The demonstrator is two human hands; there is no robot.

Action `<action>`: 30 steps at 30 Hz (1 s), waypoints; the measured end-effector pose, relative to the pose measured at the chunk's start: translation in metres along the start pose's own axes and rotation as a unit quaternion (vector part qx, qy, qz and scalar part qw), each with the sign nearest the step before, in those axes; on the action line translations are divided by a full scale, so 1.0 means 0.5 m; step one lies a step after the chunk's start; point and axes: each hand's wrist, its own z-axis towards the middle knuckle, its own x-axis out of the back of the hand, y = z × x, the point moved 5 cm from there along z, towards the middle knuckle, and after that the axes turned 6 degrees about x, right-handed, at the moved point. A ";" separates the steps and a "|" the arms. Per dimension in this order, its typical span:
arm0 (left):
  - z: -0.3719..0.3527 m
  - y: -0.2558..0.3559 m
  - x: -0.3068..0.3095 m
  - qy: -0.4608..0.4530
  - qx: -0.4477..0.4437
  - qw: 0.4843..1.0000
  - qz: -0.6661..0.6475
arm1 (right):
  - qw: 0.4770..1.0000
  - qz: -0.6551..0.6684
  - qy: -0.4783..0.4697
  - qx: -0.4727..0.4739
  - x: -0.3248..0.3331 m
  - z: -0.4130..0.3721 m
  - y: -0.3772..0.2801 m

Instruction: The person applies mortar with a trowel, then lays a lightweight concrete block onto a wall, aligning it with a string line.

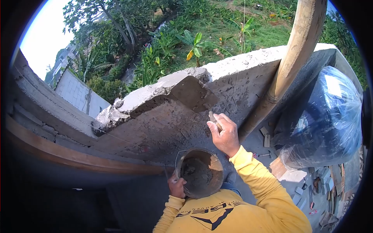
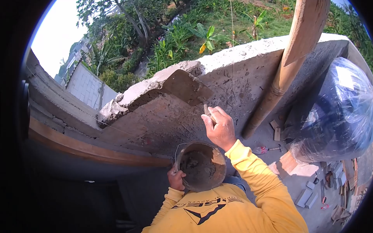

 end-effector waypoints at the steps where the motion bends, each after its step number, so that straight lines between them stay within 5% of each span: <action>1: -0.003 0.000 -0.010 -0.001 0.001 1.000 0.004 | 1.000 -0.004 -0.005 -0.008 0.011 -0.004 0.023; 9: -0.012 0.018 -0.062 -0.018 -0.011 0.999 0.032 | 0.985 0.067 -0.017 -0.160 0.056 -0.094 0.117; 12: -0.008 0.024 -0.073 -0.027 0.024 0.999 -0.003 | 0.989 -0.017 -0.079 -0.124 0.115 -0.121 0.094; 14: 0.014 0.003 -0.061 -0.055 -0.032 0.998 0.018 | 0.980 -0.046 -0.163 -0.109 0.153 -0.137 0.058; 16: 0.012 0.011 -0.060 -0.066 0.010 0.998 0.011 | 0.934 -0.128 -0.309 -0.121 0.174 -0.176 0.030; 19: 0.016 0.031 -0.075 -0.069 -0.014 0.998 -0.005 | 0.882 -0.245 -0.403 -0.020 0.166 -0.262 0.007; 22: 0.010 0.045 -0.085 -0.102 -0.007 0.993 0.060 | 0.848 -0.383 -0.354 0.094 0.101 -0.309 -0.006; 24: 0.016 0.043 -0.085 -0.110 -0.071 0.986 0.103 | 0.810 -0.418 -0.409 0.048 0.033 -0.331 -0.012; 30: 0.006 0.058 -0.070 -0.123 -0.032 0.990 0.062 | 0.830 -0.279 -0.482 0.024 0.021 -0.419 -0.047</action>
